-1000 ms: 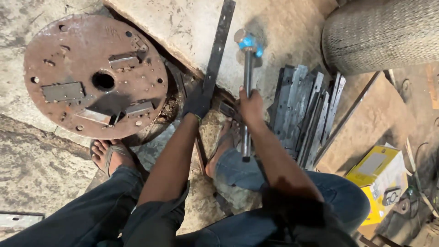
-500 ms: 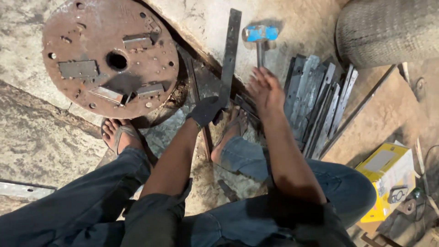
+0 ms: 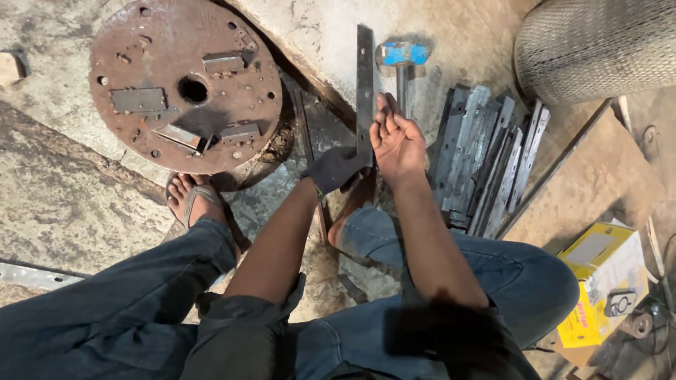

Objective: Inspecting and striking metal furniture components with a hammer.

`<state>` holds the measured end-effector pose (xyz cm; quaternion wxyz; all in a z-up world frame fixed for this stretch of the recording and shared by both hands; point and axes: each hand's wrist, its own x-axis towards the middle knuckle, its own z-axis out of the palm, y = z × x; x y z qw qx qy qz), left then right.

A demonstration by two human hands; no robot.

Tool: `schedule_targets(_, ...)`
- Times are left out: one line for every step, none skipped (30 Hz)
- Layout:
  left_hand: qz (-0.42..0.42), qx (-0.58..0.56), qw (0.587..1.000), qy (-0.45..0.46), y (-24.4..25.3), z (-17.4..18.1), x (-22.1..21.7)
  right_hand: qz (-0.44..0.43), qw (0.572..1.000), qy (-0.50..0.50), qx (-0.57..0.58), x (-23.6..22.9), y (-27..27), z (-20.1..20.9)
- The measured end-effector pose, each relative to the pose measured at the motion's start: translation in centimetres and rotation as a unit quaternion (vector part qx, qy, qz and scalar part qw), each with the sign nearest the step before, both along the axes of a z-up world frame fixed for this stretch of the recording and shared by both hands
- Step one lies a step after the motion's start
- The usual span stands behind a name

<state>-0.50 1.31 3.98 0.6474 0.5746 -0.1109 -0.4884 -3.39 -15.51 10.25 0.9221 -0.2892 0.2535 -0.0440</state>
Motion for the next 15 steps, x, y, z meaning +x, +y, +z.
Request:
schedule_targets(-0.014, 0.016, 1.000, -0.023, 0.0, -0.3, -0.2, -0.001, 1.000, -0.008, 0.004, 0.2, 0.2, -0.2)
schedule_targets(-0.012, 0.017, 1.000, -0.023, 0.0, -0.1, -0.2, 0.001, 1.000, -0.008, 0.004, 0.4, 0.9, -0.3)
schedule_targets(-0.043, 0.037, 0.997, -0.044, 0.0, 0.2, -0.2, 0.030, 0.982, 0.090, -0.166, 0.6, 1.6, -0.5)
schedule_targets(-0.074, 0.058, 0.993, -0.065, 0.1, 0.4, -0.1, 0.058, 0.924, 0.185, -0.330, 0.9, 2.2, -0.7)
schedule_targets(-0.072, 0.062, 0.993, -0.065, -0.6, -1.0, -0.8, 0.061, 0.925, 0.184, -0.327, 0.3, 2.2, -2.3)
schedule_targets(-0.102, 0.058, 0.989, -0.090, -1.2, -2.4, -1.5, 0.077, 0.751, 0.176, -0.631, -0.3, 2.2, -3.9)
schedule_targets(-0.132, 0.056, 0.983, -0.116, -1.7, -3.8, -1.9, 0.082, 0.487, 0.144, -0.857, -0.7, 2.3, -5.6)
schedule_targets(-0.129, 0.061, 0.983, -0.117, -1.3, -4.1, -1.4, 0.083, 0.491, 0.140, -0.856, -0.3, 2.4, -5.8)
schedule_targets(-0.134, 0.015, 0.983, -0.126, -1.0, -4.4, -1.6, 0.119, 0.575, 0.186, -0.788, -0.5, 2.5, -5.8)
schedule_targets(-0.138, -0.031, 0.981, -0.134, -0.7, -4.7, -1.7, 0.154, 0.651, 0.228, -0.707, -0.8, 2.5, -5.9)
schedule_targets(-0.140, -0.031, 0.981, -0.130, 0.0, -3.3, -1.5, 0.156, 0.651, 0.232, -0.706, -0.8, 2.4, -5.6)
schedule_targets(-0.141, -0.046, 0.984, -0.101, 0.8, -1.9, -1.3, 0.183, 0.617, 0.257, -0.721, -0.8, 2.3, -5.2)
schedule_targets(-0.141, -0.058, 0.986, -0.074, 1.6, -0.5, -0.7, 0.209, 0.582, 0.278, -0.735, -0.4, 2.2, -4.9)
schedule_targets(-0.142, -0.057, 0.985, -0.074, 2.0, -1.9, -0.7, 0.209, 0.583, 0.278, -0.734, -0.2, 2.6, -3.8)
schedule_targets(-0.103, -0.018, 0.994, -0.014, 2.5, -3.2, -0.9, 0.208, 0.619, 0.331, -0.682, -0.1, 3.1, -2.6)
